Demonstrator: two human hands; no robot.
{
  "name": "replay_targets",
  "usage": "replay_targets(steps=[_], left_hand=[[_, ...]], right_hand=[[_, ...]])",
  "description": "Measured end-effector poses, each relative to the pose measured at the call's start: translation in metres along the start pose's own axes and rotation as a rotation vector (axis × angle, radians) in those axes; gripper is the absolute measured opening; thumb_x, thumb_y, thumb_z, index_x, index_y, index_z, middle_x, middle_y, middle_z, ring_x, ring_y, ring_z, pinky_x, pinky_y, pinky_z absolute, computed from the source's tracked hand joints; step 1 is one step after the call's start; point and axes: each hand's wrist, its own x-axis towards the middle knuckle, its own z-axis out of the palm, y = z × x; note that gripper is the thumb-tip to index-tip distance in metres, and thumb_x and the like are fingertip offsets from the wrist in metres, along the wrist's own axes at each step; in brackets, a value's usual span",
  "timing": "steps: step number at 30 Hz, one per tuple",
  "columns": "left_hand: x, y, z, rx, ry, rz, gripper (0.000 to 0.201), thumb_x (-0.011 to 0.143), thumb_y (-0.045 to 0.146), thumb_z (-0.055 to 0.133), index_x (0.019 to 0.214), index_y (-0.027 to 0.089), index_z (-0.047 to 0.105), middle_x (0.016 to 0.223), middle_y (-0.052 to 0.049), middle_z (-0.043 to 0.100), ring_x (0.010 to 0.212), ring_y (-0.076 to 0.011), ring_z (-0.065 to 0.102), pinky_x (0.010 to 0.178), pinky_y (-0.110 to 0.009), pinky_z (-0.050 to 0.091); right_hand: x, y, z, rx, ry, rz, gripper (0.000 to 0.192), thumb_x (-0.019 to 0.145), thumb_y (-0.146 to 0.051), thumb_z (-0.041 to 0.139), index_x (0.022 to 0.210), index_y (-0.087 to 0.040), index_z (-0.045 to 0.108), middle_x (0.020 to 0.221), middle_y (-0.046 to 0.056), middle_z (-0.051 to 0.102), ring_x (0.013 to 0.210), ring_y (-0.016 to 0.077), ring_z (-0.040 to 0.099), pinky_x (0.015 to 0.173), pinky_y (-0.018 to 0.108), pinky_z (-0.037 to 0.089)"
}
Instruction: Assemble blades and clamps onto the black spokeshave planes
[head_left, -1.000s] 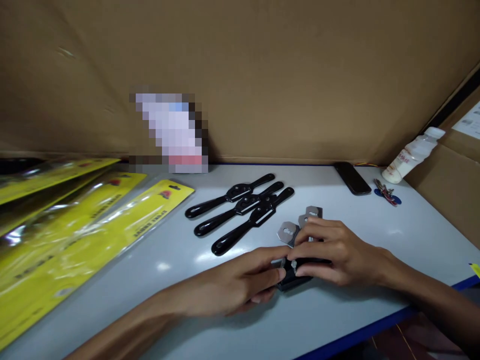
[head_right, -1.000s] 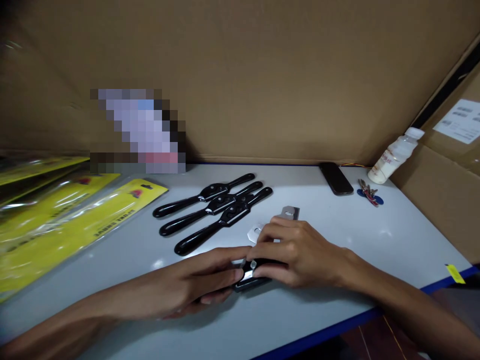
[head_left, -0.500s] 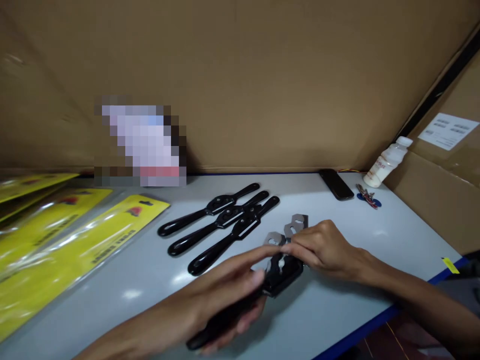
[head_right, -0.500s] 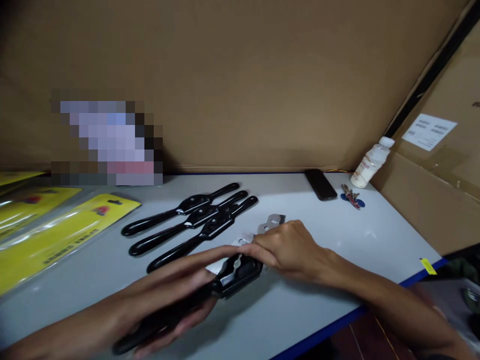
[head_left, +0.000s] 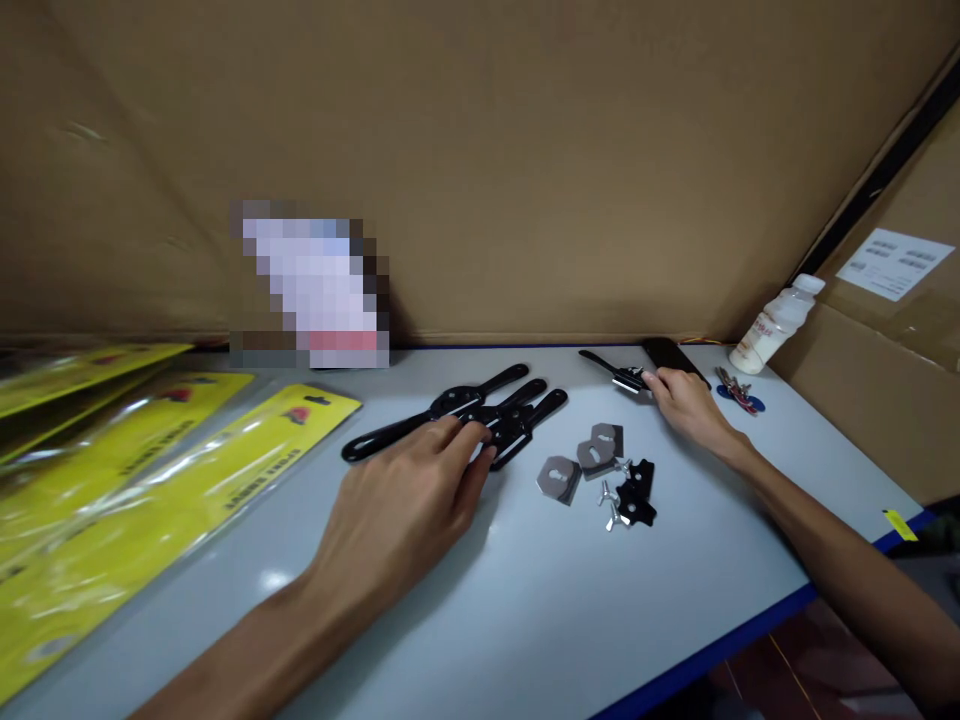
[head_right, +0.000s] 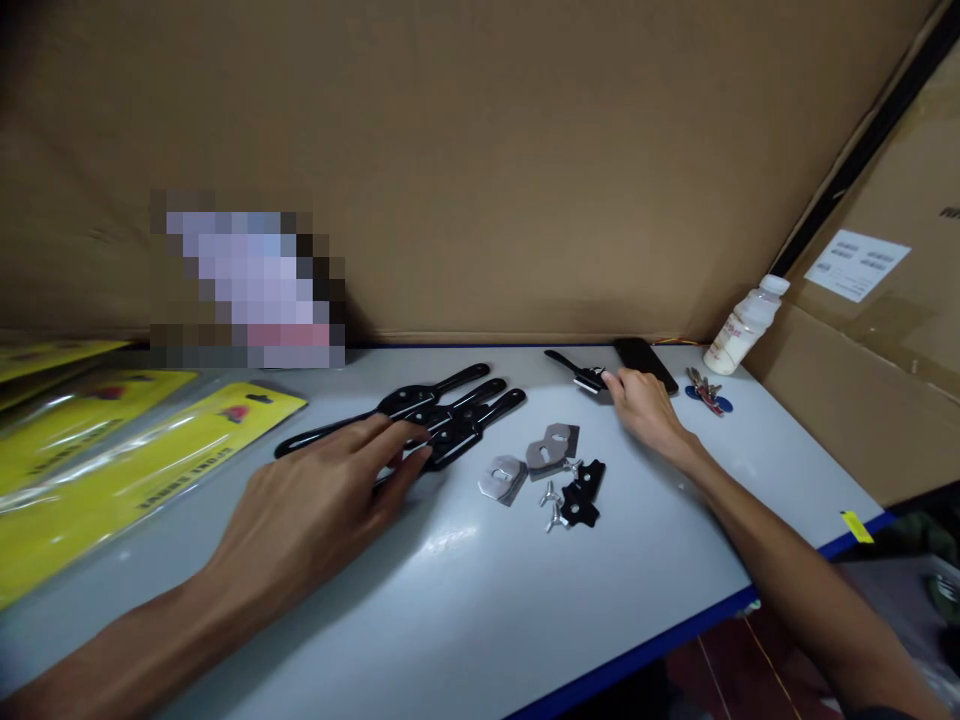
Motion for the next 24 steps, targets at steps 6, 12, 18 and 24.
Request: replay_targets(steps=[6,12,18,24], left_hand=[[0.002,0.000,0.004,0.123,-0.108,0.121,0.032,0.100,0.030,0.038,0.093,0.015,0.065,0.090,-0.016,0.066,0.085,-0.0320,0.063,0.062,-0.035,0.042],[0.001,-0.002,0.007,-0.040,-0.147,0.021,0.031,0.099,0.042,0.038,0.090,0.019,0.057,0.077,-0.011,0.063,0.065,-0.0251,0.059,0.052,-0.031,0.026],[0.004,0.002,0.003,-0.142,-0.270,-0.074,0.026,0.095,0.041,0.039,0.086,0.021,0.053,0.064,-0.005,0.058,0.055,-0.0220,0.053,0.054,-0.031,0.017],[0.008,-0.002,0.005,-0.232,-0.287,-0.134,0.037,0.096,0.045,0.035,0.075,0.023,0.055,0.065,-0.006,0.061,0.062,-0.0232,0.055,0.057,-0.029,0.022]], right_hand=[[-0.004,-0.002,0.005,-0.120,0.015,0.015,0.022,0.102,-0.029,0.042,0.105,-0.018,0.061,0.092,0.012,0.072,0.082,0.0260,0.065,0.066,0.030,0.035],[-0.011,-0.015,-0.009,-0.138,0.071,-0.076,0.019,0.098,-0.024,0.051,0.109,-0.015,0.064,0.111,0.016,0.067,0.105,0.0294,0.061,0.082,0.036,0.043],[-0.029,-0.041,-0.021,0.285,-0.336,-0.458,0.029,0.086,-0.026,0.074,0.112,-0.019,0.066,0.097,0.004,0.065,0.088,0.0183,0.061,0.079,0.031,0.046],[-0.038,-0.048,-0.015,0.290,-0.380,-0.472,0.022,0.085,-0.024,0.073,0.106,-0.021,0.067,0.098,0.003,0.056,0.088,0.0172,0.054,0.078,0.032,0.044]])
